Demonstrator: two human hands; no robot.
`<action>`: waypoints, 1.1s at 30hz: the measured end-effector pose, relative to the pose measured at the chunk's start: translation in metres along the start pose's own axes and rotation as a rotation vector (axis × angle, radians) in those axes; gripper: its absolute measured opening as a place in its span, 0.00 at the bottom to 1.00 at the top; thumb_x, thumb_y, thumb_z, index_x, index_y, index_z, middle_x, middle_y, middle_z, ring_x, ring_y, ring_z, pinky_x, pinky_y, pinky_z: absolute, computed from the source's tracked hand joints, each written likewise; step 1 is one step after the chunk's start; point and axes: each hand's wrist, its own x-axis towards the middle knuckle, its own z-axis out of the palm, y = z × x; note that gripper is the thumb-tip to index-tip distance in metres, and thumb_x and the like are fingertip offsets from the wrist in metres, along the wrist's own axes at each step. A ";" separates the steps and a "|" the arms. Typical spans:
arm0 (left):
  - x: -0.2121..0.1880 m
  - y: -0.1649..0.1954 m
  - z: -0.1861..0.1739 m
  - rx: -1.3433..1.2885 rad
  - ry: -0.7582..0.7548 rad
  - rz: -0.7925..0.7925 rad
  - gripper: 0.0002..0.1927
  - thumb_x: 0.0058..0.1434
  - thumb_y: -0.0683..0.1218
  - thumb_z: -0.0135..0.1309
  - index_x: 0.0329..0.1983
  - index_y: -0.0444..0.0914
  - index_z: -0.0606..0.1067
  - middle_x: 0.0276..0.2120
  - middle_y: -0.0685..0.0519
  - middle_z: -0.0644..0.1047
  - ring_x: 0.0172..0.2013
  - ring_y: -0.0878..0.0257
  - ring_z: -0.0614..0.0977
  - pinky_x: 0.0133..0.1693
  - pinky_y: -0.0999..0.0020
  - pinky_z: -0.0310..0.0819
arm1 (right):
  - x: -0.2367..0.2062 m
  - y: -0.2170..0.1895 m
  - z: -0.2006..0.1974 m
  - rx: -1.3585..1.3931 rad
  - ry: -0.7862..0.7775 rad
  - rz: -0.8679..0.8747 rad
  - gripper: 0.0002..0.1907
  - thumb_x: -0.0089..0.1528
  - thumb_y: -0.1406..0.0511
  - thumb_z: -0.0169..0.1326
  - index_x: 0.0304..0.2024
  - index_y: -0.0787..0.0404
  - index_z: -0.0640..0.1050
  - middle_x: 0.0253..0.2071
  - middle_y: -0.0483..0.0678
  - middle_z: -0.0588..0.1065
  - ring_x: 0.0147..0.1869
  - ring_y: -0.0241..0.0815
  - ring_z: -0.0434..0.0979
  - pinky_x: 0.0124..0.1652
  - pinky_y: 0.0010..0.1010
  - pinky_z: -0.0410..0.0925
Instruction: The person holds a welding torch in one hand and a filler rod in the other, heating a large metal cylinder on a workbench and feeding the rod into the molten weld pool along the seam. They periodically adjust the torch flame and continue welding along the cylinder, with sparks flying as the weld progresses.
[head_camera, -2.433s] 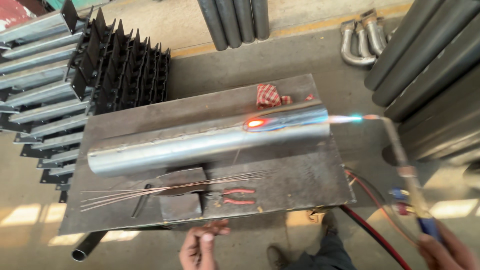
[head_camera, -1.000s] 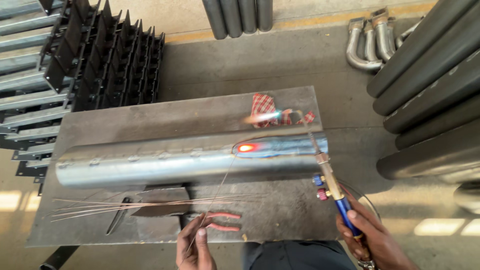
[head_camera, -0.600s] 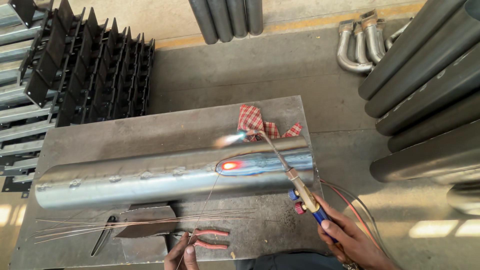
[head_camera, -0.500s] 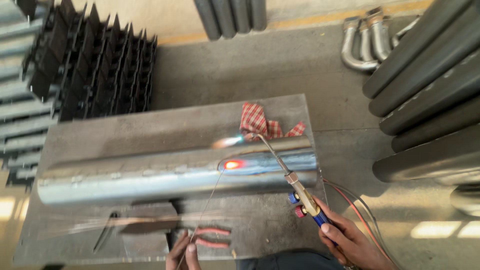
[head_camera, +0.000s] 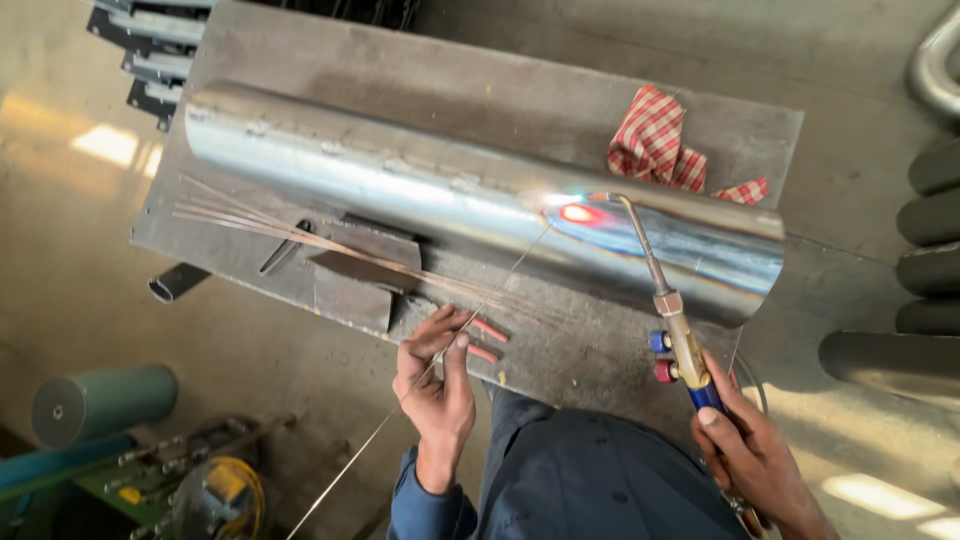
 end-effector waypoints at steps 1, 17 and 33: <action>-0.002 0.001 -0.001 0.003 -0.003 -0.011 0.06 0.69 0.34 0.53 0.42 0.34 0.68 0.46 0.41 0.83 0.61 0.48 0.79 0.64 0.53 0.70 | -0.001 0.000 0.000 -0.017 -0.006 -0.006 0.38 0.66 0.64 0.46 0.79 0.43 0.56 0.22 0.46 0.66 0.15 0.34 0.61 0.16 0.26 0.59; -0.020 0.029 -0.015 0.181 0.028 0.084 0.08 0.71 0.34 0.52 0.42 0.34 0.64 0.46 0.39 0.82 0.63 0.48 0.78 0.68 0.52 0.68 | -0.003 0.002 0.000 -0.059 -0.026 0.008 0.35 0.67 0.65 0.43 0.77 0.45 0.55 0.22 0.46 0.64 0.15 0.34 0.61 0.17 0.26 0.59; -0.022 0.033 -0.018 0.303 0.045 0.089 0.10 0.73 0.38 0.53 0.42 0.37 0.63 0.45 0.42 0.84 0.63 0.50 0.80 0.74 0.47 0.53 | -0.006 -0.001 0.004 -0.055 -0.006 -0.022 0.37 0.66 0.67 0.43 0.78 0.47 0.56 0.23 0.46 0.65 0.17 0.33 0.60 0.18 0.26 0.60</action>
